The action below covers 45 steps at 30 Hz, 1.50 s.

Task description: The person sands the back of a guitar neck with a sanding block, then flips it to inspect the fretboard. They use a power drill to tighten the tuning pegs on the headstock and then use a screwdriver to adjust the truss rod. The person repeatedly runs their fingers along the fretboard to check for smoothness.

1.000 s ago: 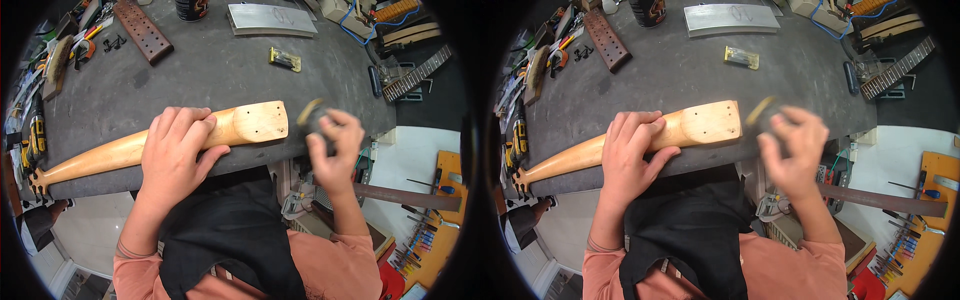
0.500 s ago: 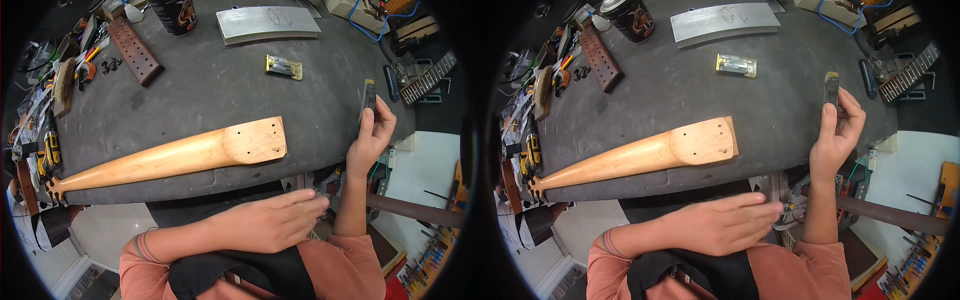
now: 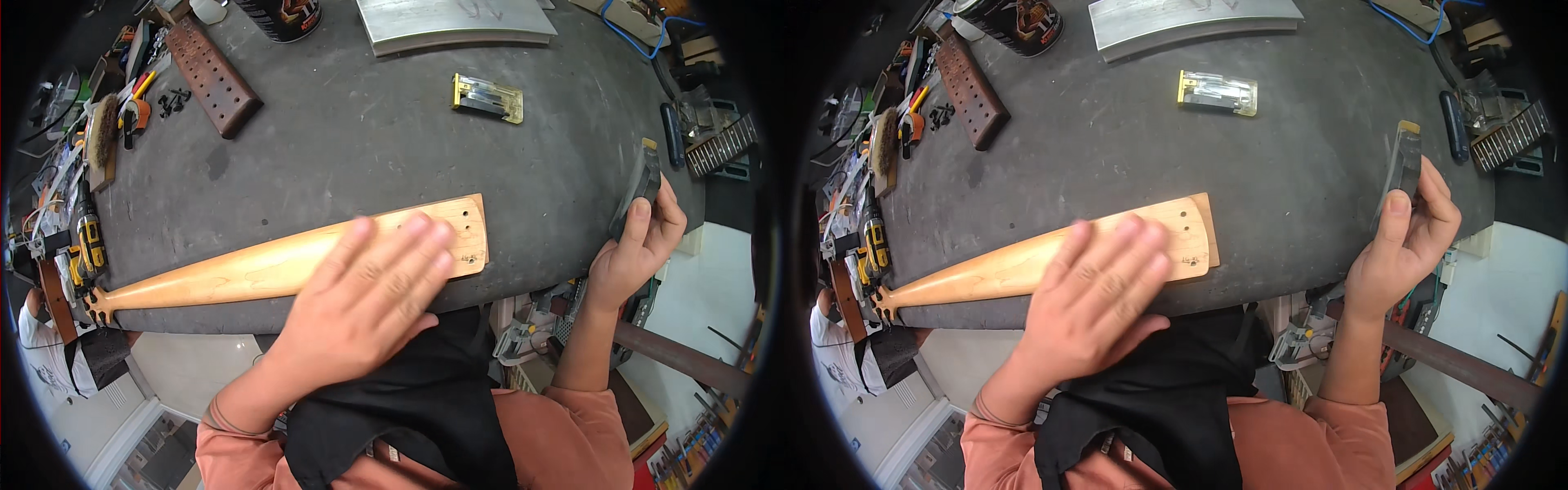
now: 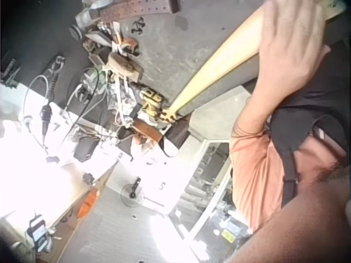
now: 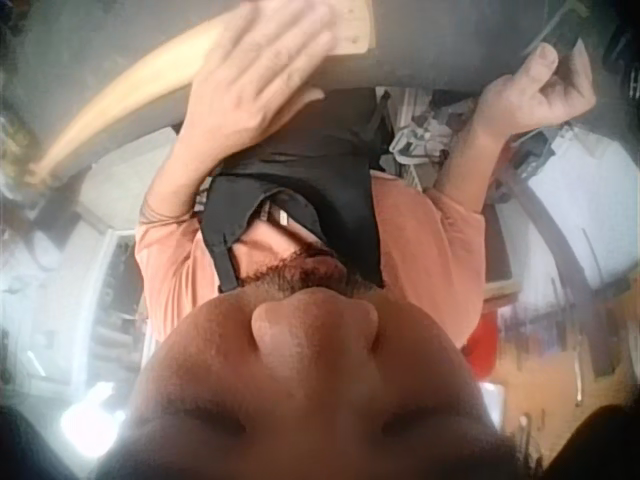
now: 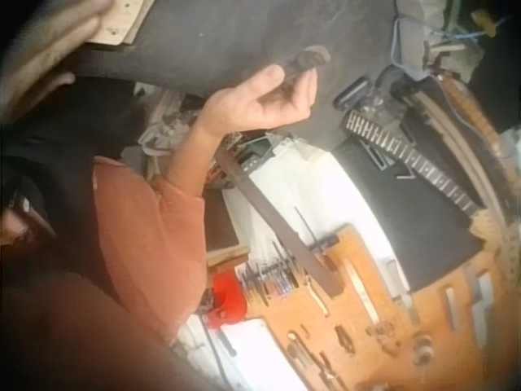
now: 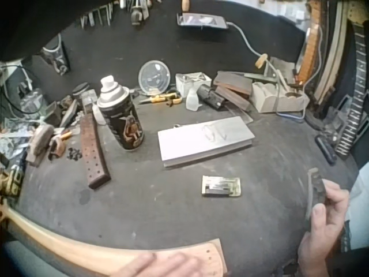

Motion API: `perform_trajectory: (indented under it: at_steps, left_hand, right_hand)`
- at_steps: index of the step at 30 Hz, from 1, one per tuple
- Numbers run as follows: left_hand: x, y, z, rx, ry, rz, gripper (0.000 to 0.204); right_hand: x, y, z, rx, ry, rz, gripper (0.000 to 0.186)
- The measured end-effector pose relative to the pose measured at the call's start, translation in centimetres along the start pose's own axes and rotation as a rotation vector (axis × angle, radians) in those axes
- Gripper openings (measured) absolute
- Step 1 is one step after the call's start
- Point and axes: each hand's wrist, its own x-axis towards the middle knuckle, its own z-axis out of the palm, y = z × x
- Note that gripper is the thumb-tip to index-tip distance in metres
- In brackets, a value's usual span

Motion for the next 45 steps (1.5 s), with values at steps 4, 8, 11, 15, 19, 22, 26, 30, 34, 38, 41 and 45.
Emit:
perform_trajectory:
  at_steps: [4,8,11,15,19,22,26,30,34,38,41,45]
  left_hand:
    - [-1.1,-2.3,-0.1,0.103,0.057,0.035,0.059]
    - [-1.6,-1.8,0.1,0.019,0.051,0.043,0.061]
    - [-0.7,-2.3,-0.8,0.110,0.054,-0.007,0.062]
    - [0.4,-0.8,1.1,0.034,0.096,0.081,0.050]
    - [-1.9,-2.3,-0.4,0.005,0.123,0.217,0.029]
    - [-2.3,-2.8,-0.4,0.062,0.203,0.093,0.031]
    - [-0.6,-2.3,-0.1,0.108,0.131,0.026,0.043]
    - [-0.2,-2.6,-0.5,-0.019,-0.032,0.152,0.056]
    - [2.4,0.3,1.1,-0.035,-0.063,-0.061,0.082]
    - [2.1,2.1,4.0,-0.109,-0.051,0.229,0.075]
    - [-1.7,2.1,2.8,-0.758,0.028,0.283,0.042]
    - [-7.1,0.3,2.2,-0.301,0.389,0.295,0.024]
  right_hand:
    - [-0.1,0.1,-0.3,0.002,0.009,0.010,0.029]
    - [-0.2,0.3,-0.6,-0.003,-0.016,0.002,0.029]
    - [-0.2,0.3,-0.6,-0.004,-0.018,-0.001,0.029]
    - [-0.2,0.2,-0.5,0.006,0.015,0.030,0.029]
    - [-0.3,0.2,-0.7,-0.001,0.041,0.037,0.030]
    - [-0.4,-0.2,-0.7,0.005,0.055,0.058,0.031]
    - [-0.6,-0.2,-1.0,-0.006,0.045,0.072,0.032]
    - [-0.6,-0.1,-1.2,-0.002,0.055,0.065,0.032]
    - [-0.7,0.6,-1.1,-0.006,0.087,0.078,0.034]
    - [0.0,1.0,-0.9,-0.022,0.074,0.112,0.034]
    - [0.9,1.1,-0.8,-0.005,-0.044,0.059,0.035]
    - [3.2,-7.6,6.9,-0.085,-0.599,-0.306,0.039]
